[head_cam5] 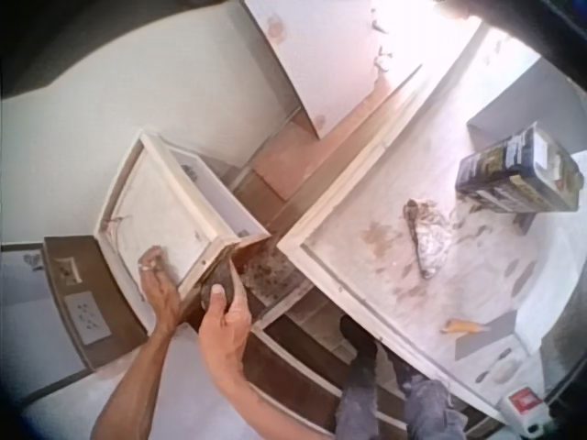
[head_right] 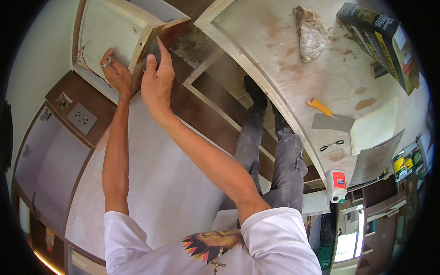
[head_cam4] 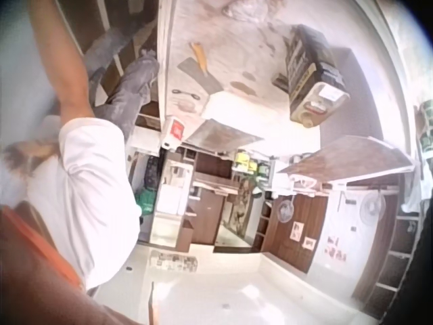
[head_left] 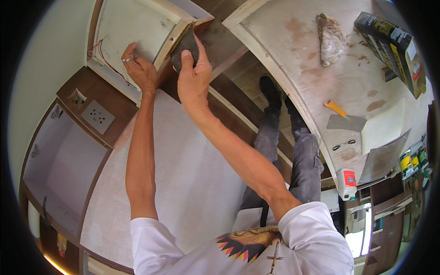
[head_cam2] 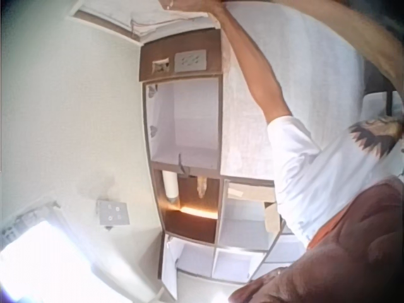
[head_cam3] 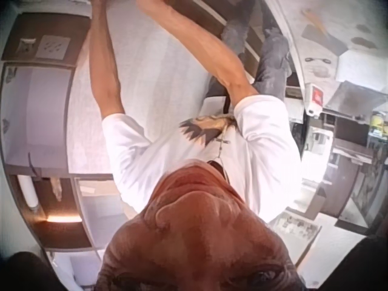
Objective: The person pours a liquid finish from a can onto a sanding block and rubs it onto a flat wooden board. They then apply the finish to the edges of a wooden cabinet frame, repeatedly dipping the sanding block into the can to reload the finish.
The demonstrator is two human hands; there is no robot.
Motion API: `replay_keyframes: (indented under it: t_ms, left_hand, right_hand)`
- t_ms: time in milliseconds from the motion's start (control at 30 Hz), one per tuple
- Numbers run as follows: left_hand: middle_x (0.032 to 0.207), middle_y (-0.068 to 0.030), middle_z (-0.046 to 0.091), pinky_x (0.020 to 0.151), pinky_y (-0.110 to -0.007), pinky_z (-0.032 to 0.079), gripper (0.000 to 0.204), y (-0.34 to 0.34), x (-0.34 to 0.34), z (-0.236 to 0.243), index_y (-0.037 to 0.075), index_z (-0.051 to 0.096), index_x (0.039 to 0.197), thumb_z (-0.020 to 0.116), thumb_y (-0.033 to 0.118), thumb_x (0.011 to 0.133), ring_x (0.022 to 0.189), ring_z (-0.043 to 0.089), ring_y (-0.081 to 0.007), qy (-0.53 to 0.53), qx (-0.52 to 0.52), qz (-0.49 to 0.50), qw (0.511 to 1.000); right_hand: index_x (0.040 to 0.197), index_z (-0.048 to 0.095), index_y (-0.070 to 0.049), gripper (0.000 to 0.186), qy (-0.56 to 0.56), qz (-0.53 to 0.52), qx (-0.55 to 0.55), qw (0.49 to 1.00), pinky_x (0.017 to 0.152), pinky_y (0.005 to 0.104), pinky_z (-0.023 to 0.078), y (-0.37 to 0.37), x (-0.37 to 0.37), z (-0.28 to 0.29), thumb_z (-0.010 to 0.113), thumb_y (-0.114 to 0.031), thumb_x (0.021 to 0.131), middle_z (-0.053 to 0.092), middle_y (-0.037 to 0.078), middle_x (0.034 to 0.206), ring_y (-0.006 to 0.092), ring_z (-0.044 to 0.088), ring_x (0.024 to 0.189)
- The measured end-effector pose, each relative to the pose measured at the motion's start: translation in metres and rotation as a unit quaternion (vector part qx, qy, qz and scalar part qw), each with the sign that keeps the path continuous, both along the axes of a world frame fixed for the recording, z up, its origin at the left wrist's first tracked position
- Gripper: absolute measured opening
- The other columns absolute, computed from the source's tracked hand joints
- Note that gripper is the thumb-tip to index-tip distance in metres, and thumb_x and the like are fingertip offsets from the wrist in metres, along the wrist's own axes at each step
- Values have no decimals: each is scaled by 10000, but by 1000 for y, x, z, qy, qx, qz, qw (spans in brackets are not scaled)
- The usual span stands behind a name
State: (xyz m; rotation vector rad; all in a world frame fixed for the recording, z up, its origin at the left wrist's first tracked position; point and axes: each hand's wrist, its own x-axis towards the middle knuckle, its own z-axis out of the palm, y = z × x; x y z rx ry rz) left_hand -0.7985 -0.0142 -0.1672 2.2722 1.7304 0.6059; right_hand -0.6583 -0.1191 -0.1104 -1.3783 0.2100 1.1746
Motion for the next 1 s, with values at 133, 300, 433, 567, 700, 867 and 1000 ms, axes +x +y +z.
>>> replay_keyframes:
  t_ms: [133,300,433,567,700,867,1000]
  left_hand:
    - [1266,-200,644,1046,-448,475,388,-3,1,0,-12,644,1212,409,-78,910,1186,614,-375,1,8,-3,1000]
    - [1238,-194,645,1031,-439,473,384,-3,-3,-1,-9,643,1218,414,-85,918,1171,611,-365,-2,16,-8,1000]
    - [1218,-193,647,1016,-430,474,359,-2,-4,-2,-8,646,1215,430,-71,935,1151,618,-364,-9,41,-34,999]
    - [1207,-184,650,1009,-405,470,333,1,-5,-4,-4,649,1223,456,-37,954,1123,623,-344,-44,8,-2,999]
    - [1195,-172,654,985,-400,467,315,-3,-11,5,-5,649,1232,468,-2,975,1090,621,-324,-95,11,3,995]
    - [1192,-181,654,990,-417,469,307,-4,-40,18,-9,644,1232,469,-10,981,1100,614,-337,-34,35,-18,999]
    - [1188,-198,655,1003,-439,471,307,-15,-71,8,-5,647,1219,469,-37,971,1118,611,-369,26,52,-14,998]
  right_hand:
    - [1527,500,-11,452,-18,34,32,999,1071,364,457,-18,11,18,468,-165,1104,597,203,1434,280,618,1227]
    - [1523,505,-4,439,-16,26,25,999,1081,319,458,-47,11,3,460,-170,1118,624,170,1394,229,609,1226]
    - [1518,502,14,448,34,8,11,999,1061,323,464,-53,-16,-29,473,-155,1104,641,157,1362,214,612,1192]
    - [1523,500,6,458,49,1,0,999,1045,347,470,-47,-43,-49,483,-129,1086,642,151,1354,222,612,1178]
    - [1534,497,-18,462,111,-2,-7,994,1071,352,448,-41,-54,-43,488,-104,1080,634,146,1369,231,594,1204]
    - [1544,502,-58,467,58,-15,9,998,1103,338,422,-19,-79,-53,508,-65,1077,617,124,1409,214,562,1240]
    - [1559,472,-27,496,39,9,17,999,1184,416,361,-25,-90,-27,456,-84,1067,543,220,1537,338,520,1402]
